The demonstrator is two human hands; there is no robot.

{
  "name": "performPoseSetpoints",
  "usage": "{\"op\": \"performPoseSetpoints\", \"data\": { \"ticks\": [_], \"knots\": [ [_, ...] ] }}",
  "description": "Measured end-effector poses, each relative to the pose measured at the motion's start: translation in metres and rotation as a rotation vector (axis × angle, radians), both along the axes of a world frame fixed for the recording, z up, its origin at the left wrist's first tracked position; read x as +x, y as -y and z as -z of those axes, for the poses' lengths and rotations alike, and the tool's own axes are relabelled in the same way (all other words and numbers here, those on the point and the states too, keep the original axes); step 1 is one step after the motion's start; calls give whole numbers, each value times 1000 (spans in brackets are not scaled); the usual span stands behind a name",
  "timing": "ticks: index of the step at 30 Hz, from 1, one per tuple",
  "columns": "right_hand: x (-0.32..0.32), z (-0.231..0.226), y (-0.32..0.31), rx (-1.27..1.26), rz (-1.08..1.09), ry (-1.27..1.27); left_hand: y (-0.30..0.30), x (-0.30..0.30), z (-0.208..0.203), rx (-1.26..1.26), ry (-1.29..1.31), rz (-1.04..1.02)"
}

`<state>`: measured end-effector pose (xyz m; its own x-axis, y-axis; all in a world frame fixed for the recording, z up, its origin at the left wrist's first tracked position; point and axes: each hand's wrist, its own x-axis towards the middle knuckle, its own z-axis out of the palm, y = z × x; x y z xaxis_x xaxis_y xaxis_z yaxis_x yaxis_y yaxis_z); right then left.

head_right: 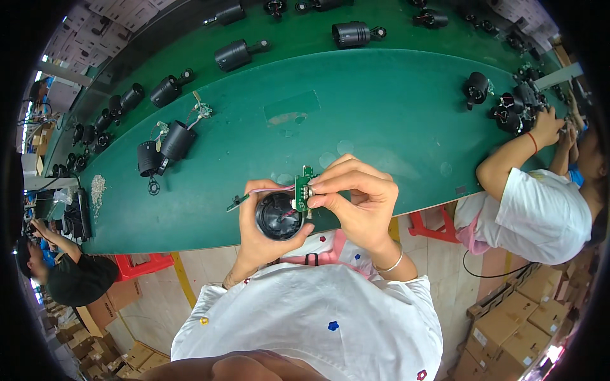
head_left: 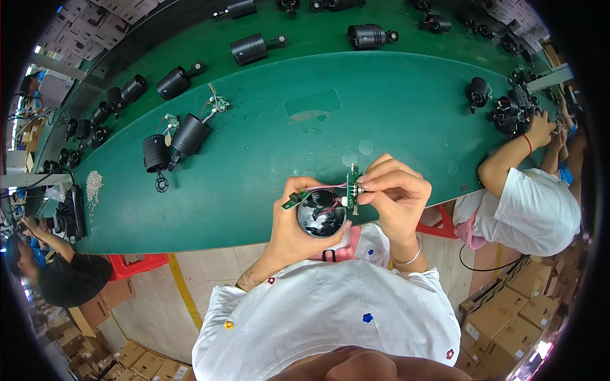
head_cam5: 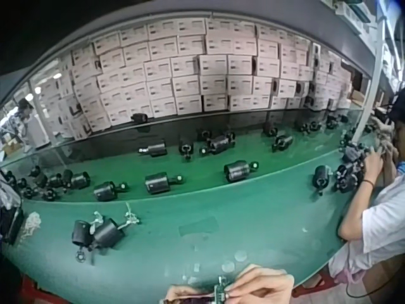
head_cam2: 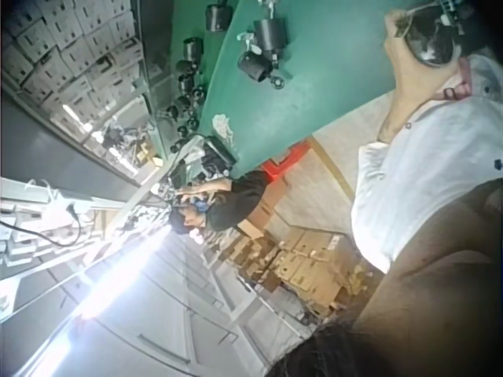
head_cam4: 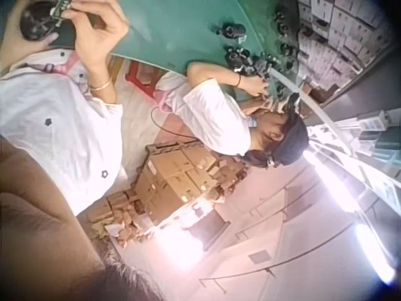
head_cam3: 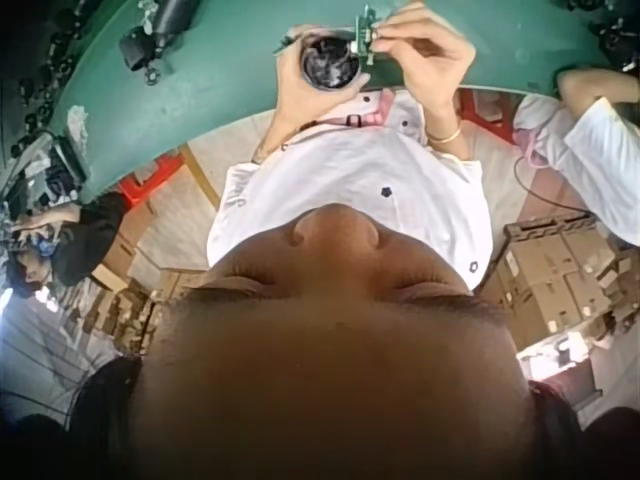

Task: The person assembles camera housings on a production line by inserting circuit boards with attached wiring into cylindrical casings and pressing the boards into place by hand.

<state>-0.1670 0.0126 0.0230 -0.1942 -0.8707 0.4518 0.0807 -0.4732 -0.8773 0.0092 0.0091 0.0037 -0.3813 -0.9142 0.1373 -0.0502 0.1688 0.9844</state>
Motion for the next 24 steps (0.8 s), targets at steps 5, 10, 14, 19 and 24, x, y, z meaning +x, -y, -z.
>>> {"op": "performPoseSetpoints", "data": {
  "ticks": [5, 10, 14, 19, 24],
  "knots": [
    [0, -2, 0, -8, 95, -74, -1, -5, 7, 102, -150, -9],
    [1, -1, -1, -35, 75, -117, 7, -3, 14, 64, -56, 89],
    [4, -3, -6, -56, 26, -114, 16, -4, 15, -163, 121, 109],
    [4, -4, -9, -112, 20, -211, 3, -17, 4, 203, 55, -21],
    [6, -5, -12, -173, 38, -332, 7, -24, 8, -60, -134, -128]
  ]
}}
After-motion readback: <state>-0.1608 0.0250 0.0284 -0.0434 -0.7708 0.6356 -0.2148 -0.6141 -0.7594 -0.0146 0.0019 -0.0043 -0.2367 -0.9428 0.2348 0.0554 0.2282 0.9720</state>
